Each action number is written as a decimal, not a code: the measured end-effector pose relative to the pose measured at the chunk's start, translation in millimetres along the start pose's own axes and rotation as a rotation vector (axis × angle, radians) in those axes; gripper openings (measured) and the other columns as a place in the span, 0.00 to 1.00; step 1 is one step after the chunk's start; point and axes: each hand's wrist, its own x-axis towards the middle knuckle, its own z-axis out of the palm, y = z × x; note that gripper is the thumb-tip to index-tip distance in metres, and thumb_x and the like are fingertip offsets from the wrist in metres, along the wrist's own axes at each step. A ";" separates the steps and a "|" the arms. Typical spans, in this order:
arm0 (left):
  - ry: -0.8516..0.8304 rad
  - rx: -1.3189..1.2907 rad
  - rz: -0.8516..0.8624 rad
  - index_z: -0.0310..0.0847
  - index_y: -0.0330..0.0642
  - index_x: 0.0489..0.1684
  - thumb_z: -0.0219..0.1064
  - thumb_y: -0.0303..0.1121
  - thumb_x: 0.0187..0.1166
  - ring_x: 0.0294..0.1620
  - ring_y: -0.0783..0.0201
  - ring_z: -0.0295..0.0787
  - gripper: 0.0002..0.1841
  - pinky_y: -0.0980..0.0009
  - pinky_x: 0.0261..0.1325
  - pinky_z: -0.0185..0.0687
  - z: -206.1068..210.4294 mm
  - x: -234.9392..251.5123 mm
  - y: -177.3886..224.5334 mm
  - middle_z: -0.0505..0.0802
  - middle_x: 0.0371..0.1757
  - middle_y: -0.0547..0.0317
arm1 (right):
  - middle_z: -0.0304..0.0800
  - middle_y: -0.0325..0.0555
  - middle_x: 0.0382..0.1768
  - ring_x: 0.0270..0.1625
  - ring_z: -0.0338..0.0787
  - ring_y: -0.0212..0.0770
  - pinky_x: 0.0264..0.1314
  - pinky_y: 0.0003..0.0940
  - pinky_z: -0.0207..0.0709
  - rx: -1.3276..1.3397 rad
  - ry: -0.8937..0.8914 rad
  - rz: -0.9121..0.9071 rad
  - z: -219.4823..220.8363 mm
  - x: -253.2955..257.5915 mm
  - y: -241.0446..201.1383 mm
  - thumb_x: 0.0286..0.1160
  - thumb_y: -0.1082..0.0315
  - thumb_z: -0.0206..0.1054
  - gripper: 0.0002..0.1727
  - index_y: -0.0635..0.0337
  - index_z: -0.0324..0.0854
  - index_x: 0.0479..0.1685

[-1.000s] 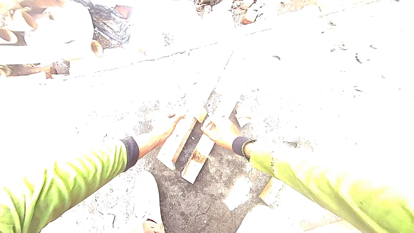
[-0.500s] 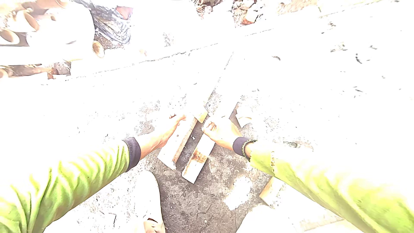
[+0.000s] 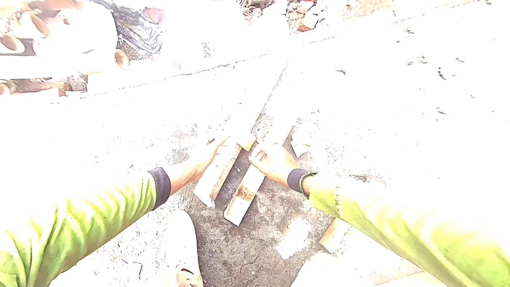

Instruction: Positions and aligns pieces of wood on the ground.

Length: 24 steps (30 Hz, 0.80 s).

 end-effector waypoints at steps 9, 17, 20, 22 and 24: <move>0.011 0.009 0.042 0.91 0.46 0.37 0.67 0.45 0.85 0.36 0.74 0.81 0.14 0.73 0.41 0.71 -6.0 0.1 -10.8 0.93 0.38 0.67 | 0.93 0.38 0.36 0.41 0.92 0.41 0.48 0.51 0.85 0.003 -0.010 0.013 -2.2 -1.2 -1.8 0.79 0.53 0.70 0.11 0.48 0.89 0.45; -0.009 -0.175 0.074 0.87 0.46 0.45 0.62 0.39 0.89 0.34 0.75 0.80 0.10 0.79 0.36 0.70 -11.0 -3.0 -16.3 0.90 0.39 0.66 | 0.92 0.37 0.35 0.41 0.92 0.39 0.48 0.49 0.86 0.010 -0.012 -0.001 -0.9 -1.1 2.1 0.78 0.52 0.69 0.11 0.48 0.89 0.44; -0.083 -0.187 0.095 0.85 0.45 0.46 0.58 0.39 0.91 0.35 0.73 0.81 0.11 0.78 0.37 0.74 -14.0 -1.8 -19.8 0.89 0.41 0.64 | 0.92 0.39 0.37 0.43 0.92 0.41 0.50 0.50 0.85 0.020 -0.040 0.033 -4.4 -2.5 -2.7 0.79 0.54 0.70 0.11 0.49 0.89 0.46; -0.111 -0.181 0.094 0.85 0.44 0.41 0.57 0.38 0.91 0.34 0.72 0.82 0.13 0.77 0.39 0.75 -14.1 -1.3 -19.9 0.89 0.37 0.63 | 0.92 0.39 0.36 0.43 0.92 0.41 0.49 0.50 0.85 0.014 -0.031 0.029 -4.4 -2.7 -2.7 0.79 0.54 0.70 0.10 0.49 0.89 0.45; -0.155 -0.161 0.078 0.84 0.46 0.38 0.53 0.42 0.93 0.35 0.72 0.82 0.16 0.76 0.40 0.75 -14.3 -0.5 -19.9 0.89 0.35 0.65 | 0.92 0.38 0.36 0.43 0.92 0.41 0.49 0.50 0.85 0.018 -0.023 0.023 -3.6 -2.4 -1.7 0.78 0.54 0.71 0.10 0.49 0.89 0.44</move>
